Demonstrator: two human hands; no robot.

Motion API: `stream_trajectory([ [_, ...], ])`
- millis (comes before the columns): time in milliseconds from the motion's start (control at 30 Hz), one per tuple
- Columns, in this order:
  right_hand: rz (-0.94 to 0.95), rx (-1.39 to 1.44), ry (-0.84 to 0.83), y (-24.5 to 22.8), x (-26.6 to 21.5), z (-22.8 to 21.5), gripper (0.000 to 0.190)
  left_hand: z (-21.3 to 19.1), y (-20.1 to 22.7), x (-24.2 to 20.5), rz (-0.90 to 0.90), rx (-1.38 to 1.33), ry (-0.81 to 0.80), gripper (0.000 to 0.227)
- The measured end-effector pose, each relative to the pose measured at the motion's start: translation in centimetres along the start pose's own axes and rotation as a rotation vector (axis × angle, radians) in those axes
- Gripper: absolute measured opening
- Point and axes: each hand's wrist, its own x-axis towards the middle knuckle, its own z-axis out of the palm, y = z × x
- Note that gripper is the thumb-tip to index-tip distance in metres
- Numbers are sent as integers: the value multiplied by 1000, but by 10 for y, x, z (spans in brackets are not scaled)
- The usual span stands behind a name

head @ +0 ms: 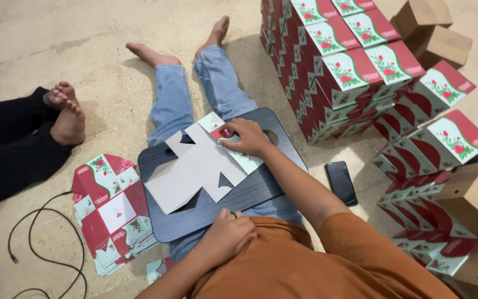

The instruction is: The person folds and assembles a flat-packed cardboard box into a finished rectangular container. They fold the side flaps, tuck tabs into slots, and press the edges to form the box shape.

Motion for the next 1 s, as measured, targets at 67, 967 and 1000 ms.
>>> stream_trajectory([
  [67,-23,-11,-15,2,-5,-2,47,-6,-2,8,-47,15,120,22],
  [967,-116,-24,7,18,-16,1,36,-31,-108,105,-740,-506,539,22],
  [1000,-103,-5,25,16,-16,-1,33,-21,-109,106,-739,-395,560,18],
])
